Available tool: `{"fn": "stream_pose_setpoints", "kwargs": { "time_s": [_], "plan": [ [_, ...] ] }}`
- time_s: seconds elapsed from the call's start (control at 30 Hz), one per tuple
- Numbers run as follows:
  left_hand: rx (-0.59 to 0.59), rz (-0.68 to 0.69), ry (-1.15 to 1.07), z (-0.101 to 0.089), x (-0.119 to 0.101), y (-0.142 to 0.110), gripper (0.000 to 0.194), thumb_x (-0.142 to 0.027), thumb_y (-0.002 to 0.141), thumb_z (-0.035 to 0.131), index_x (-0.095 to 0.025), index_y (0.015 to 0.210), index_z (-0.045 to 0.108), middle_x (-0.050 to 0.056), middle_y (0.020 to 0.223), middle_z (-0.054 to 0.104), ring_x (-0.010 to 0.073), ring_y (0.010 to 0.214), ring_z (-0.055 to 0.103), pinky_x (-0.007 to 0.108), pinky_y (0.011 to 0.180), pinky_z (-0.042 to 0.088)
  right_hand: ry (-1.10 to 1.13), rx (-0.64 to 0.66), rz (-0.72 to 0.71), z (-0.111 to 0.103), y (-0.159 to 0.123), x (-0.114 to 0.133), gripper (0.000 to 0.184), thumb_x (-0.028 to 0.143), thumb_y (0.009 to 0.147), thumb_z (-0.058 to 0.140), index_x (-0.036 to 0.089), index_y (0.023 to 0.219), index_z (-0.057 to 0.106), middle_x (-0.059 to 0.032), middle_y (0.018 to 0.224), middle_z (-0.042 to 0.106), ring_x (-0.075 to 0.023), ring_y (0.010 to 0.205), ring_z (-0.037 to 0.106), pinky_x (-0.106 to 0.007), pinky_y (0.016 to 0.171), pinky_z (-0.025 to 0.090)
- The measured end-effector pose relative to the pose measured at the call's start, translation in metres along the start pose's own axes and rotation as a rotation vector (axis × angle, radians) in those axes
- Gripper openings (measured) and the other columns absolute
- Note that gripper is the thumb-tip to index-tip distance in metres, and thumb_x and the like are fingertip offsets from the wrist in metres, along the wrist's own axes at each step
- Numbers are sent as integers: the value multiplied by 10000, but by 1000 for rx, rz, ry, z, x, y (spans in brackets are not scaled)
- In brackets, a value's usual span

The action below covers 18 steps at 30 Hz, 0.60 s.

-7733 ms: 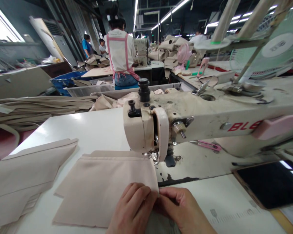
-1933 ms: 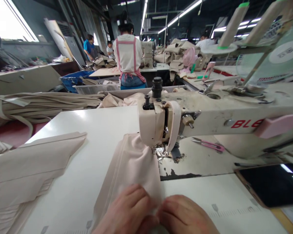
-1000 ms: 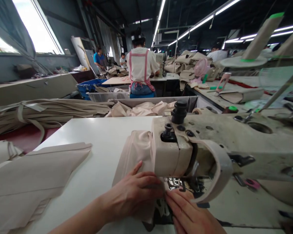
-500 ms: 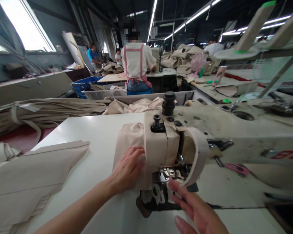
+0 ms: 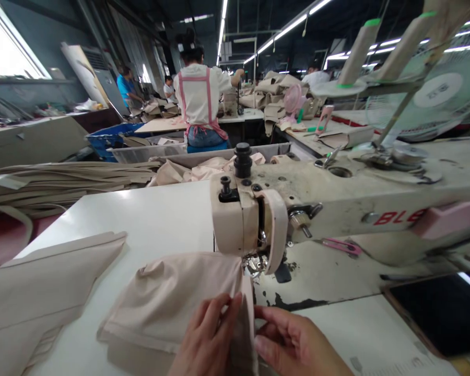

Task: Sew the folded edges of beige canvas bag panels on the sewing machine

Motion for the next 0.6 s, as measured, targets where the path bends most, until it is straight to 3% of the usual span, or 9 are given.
{"fn": "stream_pose_setpoints", "kwargs": {
  "time_s": [0.1, 0.2, 0.33, 0.5, 0.6],
  "plan": [
    [99, 29, 3, 4, -9, 4, 820, -1, 752, 428, -201, 1512, 191, 119, 1115, 591, 242, 882, 553, 356, 782, 519, 53, -33, 62, -1, 7, 4, 517, 519, 731, 741, 151, 1092, 694, -38, 755, 702, -180, 649, 676, -270, 608, 546],
    [120, 59, -18, 8, -12, 3, 873, -12, 709, 470, -214, 1511, 193, 107, 1157, 585, 267, 1007, 540, 388, 893, 474, 153, -80, 33, -2, 17, 18, 424, 512, 718, 749, 167, 961, 715, -31, 818, 714, -195, 730, 688, -287, 659, 570],
    [120, 48, -135, 7, -9, 2, 795, 37, 789, 407, -257, 1500, 208, 87, 1235, 573, 231, 1094, 526, 344, 964, 438, 136, -130, 43, -4, 28, 29, 268, 422, 728, 748, 173, 823, 712, 24, 671, 687, -151, 656, 662, -236, 637, 556],
    [95, -70, -522, -17, -3, 45, 442, -70, 902, 370, -190, 1325, 415, 88, 1061, 629, 180, 875, 604, 267, 786, 501, 57, -153, 99, -5, 30, 27, 176, 355, 776, 693, 183, 813, 709, 33, 664, 704, -119, 608, 655, -179, 569, 505],
    [231, -171, -563, -19, 3, 75, 185, -148, 922, 432, -171, 1030, 581, 68, 930, 664, 186, 806, 610, 278, 742, 481, 22, -151, 75, -6, 32, 25, 167, 350, 770, 666, 189, 808, 689, 35, 662, 701, -135, 616, 667, -210, 592, 517]
  ]
}}
Point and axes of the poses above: each hand's wrist, its own y-axis towards the middle knuckle, its own z-axis out of the palm, x = y × z, the point moved 4 cm from there along y, towards the middle knuckle
